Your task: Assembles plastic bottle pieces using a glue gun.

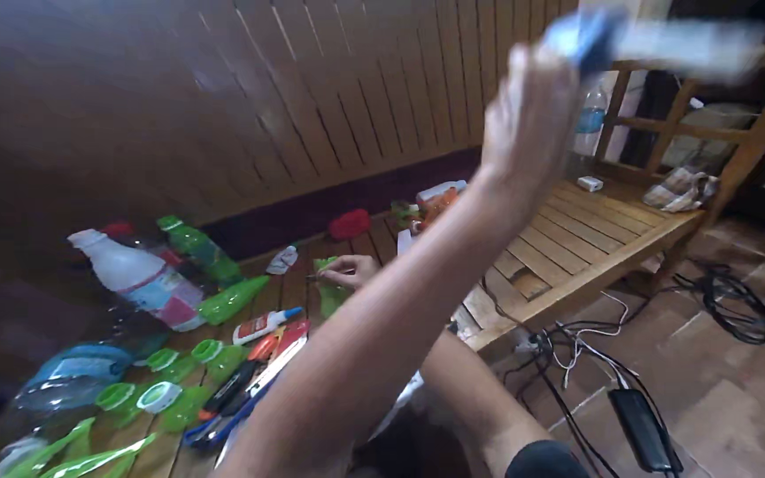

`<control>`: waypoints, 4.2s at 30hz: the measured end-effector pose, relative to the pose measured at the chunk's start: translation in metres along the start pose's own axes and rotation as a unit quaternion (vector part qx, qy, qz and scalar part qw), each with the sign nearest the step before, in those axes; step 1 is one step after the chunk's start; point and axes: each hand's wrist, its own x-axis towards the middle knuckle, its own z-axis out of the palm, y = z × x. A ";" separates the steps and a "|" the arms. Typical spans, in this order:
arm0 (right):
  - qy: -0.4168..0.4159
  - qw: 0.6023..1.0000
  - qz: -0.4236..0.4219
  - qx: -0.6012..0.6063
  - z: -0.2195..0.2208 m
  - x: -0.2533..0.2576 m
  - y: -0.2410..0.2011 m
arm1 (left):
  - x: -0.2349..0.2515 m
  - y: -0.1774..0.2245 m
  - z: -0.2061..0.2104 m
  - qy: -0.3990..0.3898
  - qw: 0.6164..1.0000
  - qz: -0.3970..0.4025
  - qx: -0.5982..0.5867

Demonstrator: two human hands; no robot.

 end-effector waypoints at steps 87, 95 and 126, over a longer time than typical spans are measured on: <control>-0.062 0.996 -0.054 0.038 0.000 -0.002 0.015 | -0.249 -0.294 -0.022 0.133 0.899 -0.281 -0.308; -0.059 0.997 -0.047 0.035 0.000 -0.003 0.012 | -0.250 -0.294 -0.021 0.136 0.901 -0.277 -0.304; -0.043 0.997 -0.038 0.060 0.003 0.001 0.014 | -0.250 -0.294 -0.020 0.135 0.904 -0.269 -0.303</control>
